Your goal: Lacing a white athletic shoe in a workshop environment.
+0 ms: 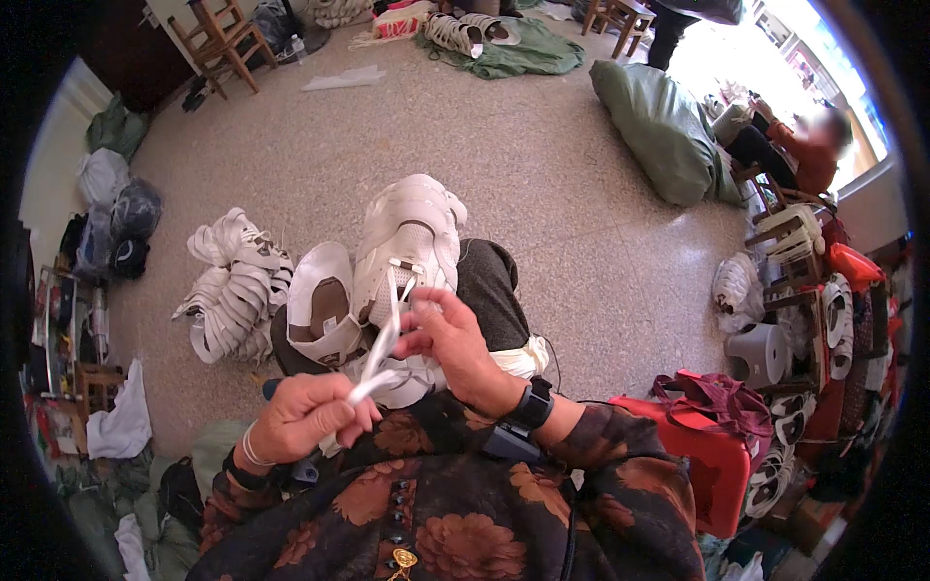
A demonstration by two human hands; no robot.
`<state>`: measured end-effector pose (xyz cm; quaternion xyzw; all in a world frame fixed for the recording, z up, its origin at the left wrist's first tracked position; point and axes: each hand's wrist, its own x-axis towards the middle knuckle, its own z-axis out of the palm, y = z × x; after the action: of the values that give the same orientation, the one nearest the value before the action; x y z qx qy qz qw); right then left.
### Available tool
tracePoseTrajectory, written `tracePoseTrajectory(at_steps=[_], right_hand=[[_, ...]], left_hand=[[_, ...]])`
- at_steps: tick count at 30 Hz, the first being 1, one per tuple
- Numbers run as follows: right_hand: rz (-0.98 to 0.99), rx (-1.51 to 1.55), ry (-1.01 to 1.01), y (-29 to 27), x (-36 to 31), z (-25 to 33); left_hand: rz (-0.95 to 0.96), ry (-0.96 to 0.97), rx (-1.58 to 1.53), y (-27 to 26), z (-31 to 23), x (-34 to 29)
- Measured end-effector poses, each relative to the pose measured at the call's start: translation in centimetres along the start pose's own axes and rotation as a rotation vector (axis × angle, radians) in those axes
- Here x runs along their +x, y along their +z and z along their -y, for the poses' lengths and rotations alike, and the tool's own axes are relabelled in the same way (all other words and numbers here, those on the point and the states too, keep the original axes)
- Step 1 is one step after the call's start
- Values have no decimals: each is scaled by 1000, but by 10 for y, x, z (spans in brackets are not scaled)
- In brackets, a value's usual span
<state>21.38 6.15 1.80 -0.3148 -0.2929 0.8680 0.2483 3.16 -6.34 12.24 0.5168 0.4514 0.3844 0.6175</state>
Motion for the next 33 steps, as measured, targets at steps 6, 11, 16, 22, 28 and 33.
tracePoseTrajectory(at_steps=[6,11,16,22,28,33], right_hand=[[71,-172,59,13,10,6],[127,4,174,2,18,10],[133,-145,-12,0,8,4],[249,-376,-165,16,-10,8],[313,-709,-170,-2,-31,26],[178,-780,-288,-47,-43,51]], left_hand=[[328,20,25,23,-5,14],[351,14,64,11,2,16],[-360,121,418,-17,59,39],[-128,-223,-736,-29,82,76],[-289,-238,-663,-25,80,99],[-389,24,749,-42,62,96]])
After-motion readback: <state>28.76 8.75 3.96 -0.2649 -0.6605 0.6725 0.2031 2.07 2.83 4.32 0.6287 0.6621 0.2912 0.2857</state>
